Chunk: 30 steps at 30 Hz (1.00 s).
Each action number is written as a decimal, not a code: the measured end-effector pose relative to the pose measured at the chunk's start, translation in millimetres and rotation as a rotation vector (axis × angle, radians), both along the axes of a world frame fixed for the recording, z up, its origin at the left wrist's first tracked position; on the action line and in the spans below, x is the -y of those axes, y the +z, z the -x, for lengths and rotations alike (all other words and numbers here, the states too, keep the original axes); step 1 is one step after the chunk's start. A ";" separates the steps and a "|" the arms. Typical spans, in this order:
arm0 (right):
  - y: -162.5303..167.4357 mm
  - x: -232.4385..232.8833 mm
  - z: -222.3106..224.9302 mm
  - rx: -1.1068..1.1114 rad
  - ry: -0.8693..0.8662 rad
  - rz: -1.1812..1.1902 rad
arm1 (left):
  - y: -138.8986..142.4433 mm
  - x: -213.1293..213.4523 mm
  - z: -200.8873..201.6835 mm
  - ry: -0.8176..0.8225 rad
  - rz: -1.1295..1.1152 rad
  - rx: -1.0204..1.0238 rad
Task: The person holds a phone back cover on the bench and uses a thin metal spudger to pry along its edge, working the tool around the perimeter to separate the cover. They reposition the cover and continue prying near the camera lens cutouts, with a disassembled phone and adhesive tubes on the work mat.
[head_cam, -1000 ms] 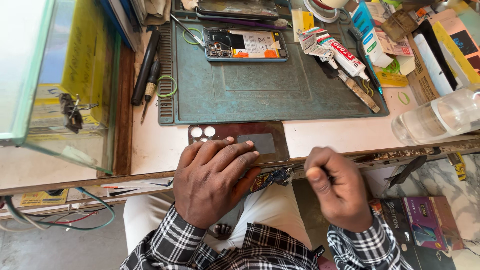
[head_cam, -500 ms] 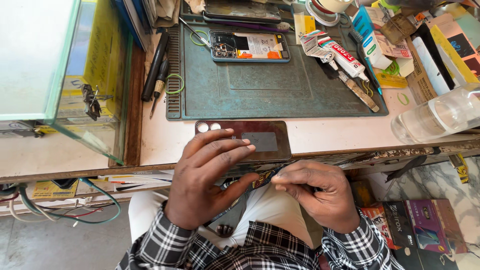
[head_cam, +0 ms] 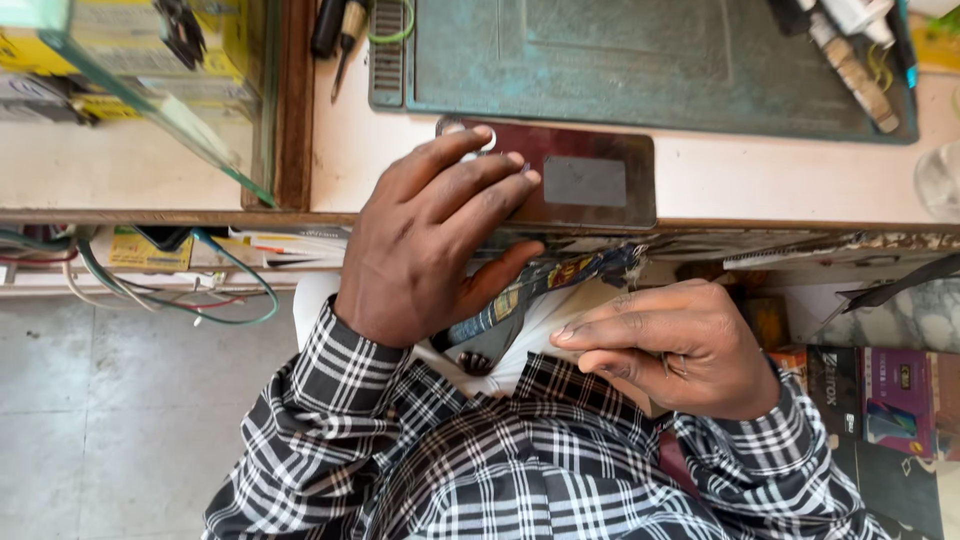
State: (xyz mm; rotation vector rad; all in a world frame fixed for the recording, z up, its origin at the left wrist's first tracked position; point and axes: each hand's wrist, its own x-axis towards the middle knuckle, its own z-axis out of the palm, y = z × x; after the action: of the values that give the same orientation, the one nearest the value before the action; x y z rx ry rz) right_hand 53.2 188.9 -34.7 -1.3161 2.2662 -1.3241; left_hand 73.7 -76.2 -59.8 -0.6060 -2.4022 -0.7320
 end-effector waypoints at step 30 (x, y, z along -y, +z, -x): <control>6.2 -62.5 52.5 0.234 -0.376 0.458 | -11.4 -9.6 8.8 0.078 0.068 -0.077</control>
State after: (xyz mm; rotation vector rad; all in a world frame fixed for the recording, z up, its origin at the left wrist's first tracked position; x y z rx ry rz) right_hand 0.7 251.4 -28.5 -0.7935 2.1928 -2.0984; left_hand 65.0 -66.6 -71.1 -0.5545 -2.3727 -0.5855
